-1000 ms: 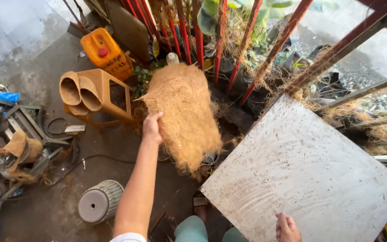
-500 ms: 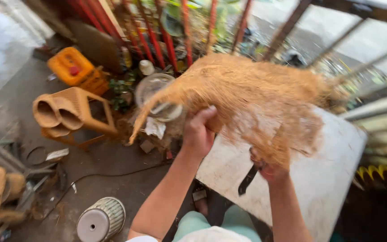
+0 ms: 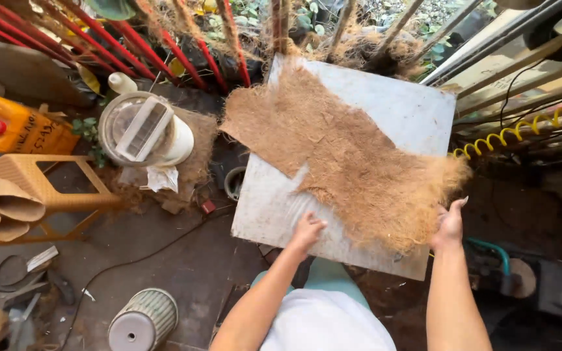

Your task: The person places a sheet of coconut fiber on a workbench and uses a knife to trim it. They then gather loose fiber from a basket, arrange it on the sheet, and press it down. Finally, they use a spray gun to apply a liquid to the fiber mat.

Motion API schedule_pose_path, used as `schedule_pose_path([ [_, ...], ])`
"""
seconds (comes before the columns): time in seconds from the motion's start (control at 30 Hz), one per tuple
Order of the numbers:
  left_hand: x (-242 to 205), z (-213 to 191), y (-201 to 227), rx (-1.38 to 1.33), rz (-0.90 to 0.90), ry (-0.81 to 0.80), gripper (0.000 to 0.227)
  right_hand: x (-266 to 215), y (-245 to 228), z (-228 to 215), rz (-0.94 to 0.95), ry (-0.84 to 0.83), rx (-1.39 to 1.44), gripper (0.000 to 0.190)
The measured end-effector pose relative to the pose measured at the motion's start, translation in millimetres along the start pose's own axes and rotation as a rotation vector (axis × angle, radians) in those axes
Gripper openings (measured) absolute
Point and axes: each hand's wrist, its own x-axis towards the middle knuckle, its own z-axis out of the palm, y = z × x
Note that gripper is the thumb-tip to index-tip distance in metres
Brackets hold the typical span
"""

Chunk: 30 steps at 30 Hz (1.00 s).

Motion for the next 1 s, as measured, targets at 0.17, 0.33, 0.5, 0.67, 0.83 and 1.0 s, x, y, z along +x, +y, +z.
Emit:
schedule_pose_path([
  [0.17,14.8,-35.2,66.5,-0.18,0.061,0.273,0.079,37.3,16.9,-34.1,-0.058,0.039,-0.112,0.047],
  [0.33,30.8,-41.8,151.7,-0.53,0.236,0.438,0.087,78.3,19.3,-56.7,-0.266,0.081,-0.318,0.027],
  [0.5,67.2,-37.7,158.8,-0.542,0.174,0.445,0.095,21.8,-23.5,-40.6,-0.541,0.151,-0.283,0.026],
  [0.67,99.8,-49.6,158.9,-0.373,0.173,0.647,0.074,72.0,-27.1,-78.4,-0.62,0.222,-0.465,0.023],
  [0.83,117.9,-59.0,178.8,0.351,0.428,1.089,0.084,132.3,-34.8,-102.0,-0.734,0.34,-0.842,0.015],
  [1.0,120.6,-100.9,234.1,0.612,0.338,1.107,0.091,121.1,-66.1,-76.2,-0.855,0.33,-0.949,0.008],
])
